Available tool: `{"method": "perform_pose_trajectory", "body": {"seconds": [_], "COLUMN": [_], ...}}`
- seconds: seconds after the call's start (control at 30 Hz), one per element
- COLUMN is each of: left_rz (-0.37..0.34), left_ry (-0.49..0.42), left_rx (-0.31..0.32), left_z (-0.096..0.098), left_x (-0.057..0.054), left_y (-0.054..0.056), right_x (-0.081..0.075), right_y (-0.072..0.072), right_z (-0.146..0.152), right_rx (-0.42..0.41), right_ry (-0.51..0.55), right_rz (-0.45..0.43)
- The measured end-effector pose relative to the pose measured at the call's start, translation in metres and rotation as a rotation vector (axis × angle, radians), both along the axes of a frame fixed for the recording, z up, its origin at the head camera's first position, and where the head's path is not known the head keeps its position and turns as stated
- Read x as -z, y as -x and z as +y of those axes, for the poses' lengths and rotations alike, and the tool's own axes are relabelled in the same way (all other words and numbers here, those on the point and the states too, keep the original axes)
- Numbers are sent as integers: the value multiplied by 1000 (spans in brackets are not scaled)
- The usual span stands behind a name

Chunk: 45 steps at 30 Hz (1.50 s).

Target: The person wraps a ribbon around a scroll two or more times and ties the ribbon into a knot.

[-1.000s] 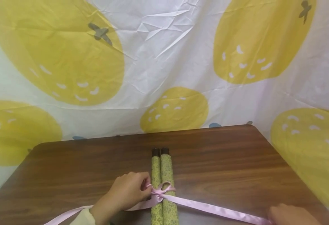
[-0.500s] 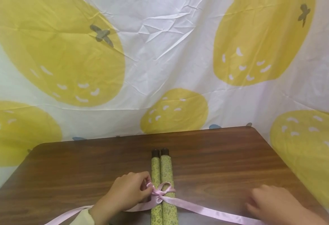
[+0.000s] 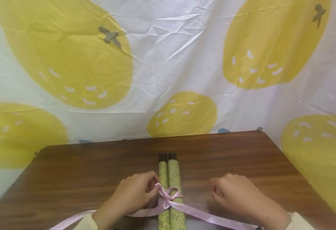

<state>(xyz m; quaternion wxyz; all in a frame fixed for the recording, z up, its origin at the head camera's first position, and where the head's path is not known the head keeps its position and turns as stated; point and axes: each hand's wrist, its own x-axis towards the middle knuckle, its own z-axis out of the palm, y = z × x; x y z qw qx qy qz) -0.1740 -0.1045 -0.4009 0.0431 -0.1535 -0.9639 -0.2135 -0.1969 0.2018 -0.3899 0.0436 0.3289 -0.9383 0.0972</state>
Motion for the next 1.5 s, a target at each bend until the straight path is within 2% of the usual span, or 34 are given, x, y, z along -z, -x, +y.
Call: {"method": "perform_pose_trajectory", "body": {"seconds": [0.13, 0.2, 0.3, 0.4, 0.57, 0.73, 1.2, 1.33, 1.5], "left_rz": [50, 108, 200, 248, 226, 188, 197, 200, 230], "left_ry": [9, 22, 25, 28, 93, 145, 179, 156, 124], "left_rx": [59, 85, 106, 135, 203, 222, 210, 204, 165], "left_z": [10, 15, 22, 27, 35, 40, 46, 47, 45], "left_x": [-7, -10, -9, -5, 4, 9, 7, 8, 7], "left_y": [-5, -8, -12, -14, -13, -12, -13, -11, -8], "right_x": [-3, -2, 0, 2, 5, 8, 11, 11, 9], "right_y": [10, 14, 19, 22, 24, 25, 23, 24, 25], "right_z": [-11, -17, -26, -34, -44, -48, -48, -47, -47], "right_rx": [-54, -76, -105, -126, -138, -146, -156, -158, -140], "right_ry": [30, 48, 77, 97, 107, 108, 108, 112, 119], "right_rz": [1, -5, -3, -10, -19, -21, -48, -41, -66]}}
